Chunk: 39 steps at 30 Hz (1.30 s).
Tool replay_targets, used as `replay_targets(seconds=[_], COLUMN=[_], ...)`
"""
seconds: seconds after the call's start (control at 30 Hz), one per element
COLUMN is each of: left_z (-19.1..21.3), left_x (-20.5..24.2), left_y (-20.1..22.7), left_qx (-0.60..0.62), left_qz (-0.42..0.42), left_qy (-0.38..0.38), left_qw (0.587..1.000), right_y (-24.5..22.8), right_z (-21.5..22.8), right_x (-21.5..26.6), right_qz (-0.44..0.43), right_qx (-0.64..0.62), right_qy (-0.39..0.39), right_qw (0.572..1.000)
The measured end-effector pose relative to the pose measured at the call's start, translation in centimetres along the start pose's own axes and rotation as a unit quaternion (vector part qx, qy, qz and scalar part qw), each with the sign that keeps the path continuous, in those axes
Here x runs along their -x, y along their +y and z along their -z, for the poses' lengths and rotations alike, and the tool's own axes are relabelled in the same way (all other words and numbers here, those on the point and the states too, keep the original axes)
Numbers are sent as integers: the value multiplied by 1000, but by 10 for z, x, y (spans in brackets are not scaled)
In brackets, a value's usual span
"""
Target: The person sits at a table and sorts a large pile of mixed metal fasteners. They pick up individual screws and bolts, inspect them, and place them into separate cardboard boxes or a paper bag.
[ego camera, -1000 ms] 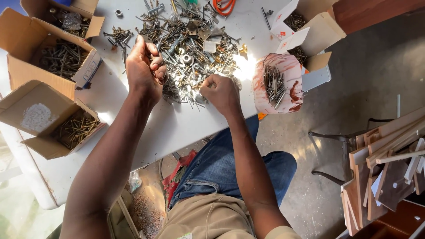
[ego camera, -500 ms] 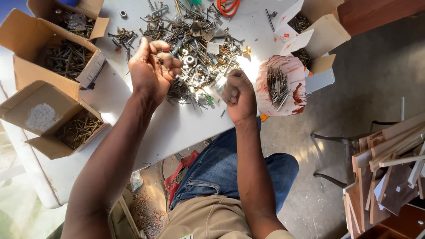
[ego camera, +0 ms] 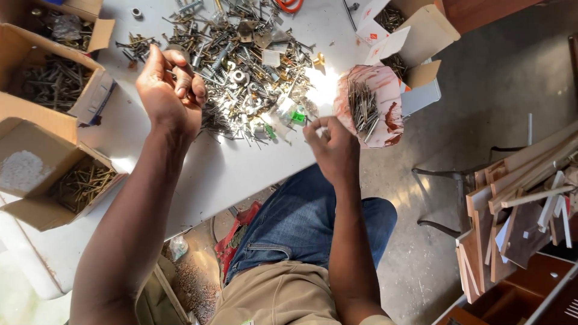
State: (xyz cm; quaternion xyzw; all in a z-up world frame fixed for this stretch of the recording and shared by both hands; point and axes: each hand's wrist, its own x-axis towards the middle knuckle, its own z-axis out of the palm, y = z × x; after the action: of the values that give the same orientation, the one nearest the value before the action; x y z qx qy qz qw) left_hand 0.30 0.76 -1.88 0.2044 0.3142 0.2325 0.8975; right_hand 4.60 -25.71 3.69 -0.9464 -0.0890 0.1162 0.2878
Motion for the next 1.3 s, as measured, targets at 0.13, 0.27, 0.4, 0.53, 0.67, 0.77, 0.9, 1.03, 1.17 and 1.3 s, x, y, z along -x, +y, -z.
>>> replay_targets(seconds=[0.13,0.27,0.4,0.53,0.67,0.77,0.9,1.03,1.17,1.3], left_z=[1,0,0,1,-1,0,0,-1,-1,-1], left_x=[-2,-2,-2,-3,-1,-2,-3,-1,-7,1], left_y=[-5,-7,-6,-8,-6,-7,-11,-12,-10,-9], left_qx=[18,-11,1,-7,-27,-27,-25,-27,-7,-11], left_qz=[1,-13,-8,-14,-11,-7,-7,-11,-25,-20], left_qy=[-11,-21,-10,-3,-9,-9,-20,-43,-31,-33], left_qw=[1000,1000,1000,1000,1000,1000,999,999,999,999], right_y=[35,47,29,36,44,46,40,29,28,55], right_z=[-11,-33,-48,-75,-85,-69,-52,-50,-42,-44], right_x=[3,-5,-3,3,3,-5,-26,-36,-30,-34], right_qz=[-3,6,-33,86,162,109,7,-10,-82,-73], right_qx=[158,164,105,66,42,69,114,49,-328,-671], right_qy=[-38,-10,-41,18,88,135,72,64,-36,-194], right_qw=[987,986,993,994,982,982,991,997,940,712])
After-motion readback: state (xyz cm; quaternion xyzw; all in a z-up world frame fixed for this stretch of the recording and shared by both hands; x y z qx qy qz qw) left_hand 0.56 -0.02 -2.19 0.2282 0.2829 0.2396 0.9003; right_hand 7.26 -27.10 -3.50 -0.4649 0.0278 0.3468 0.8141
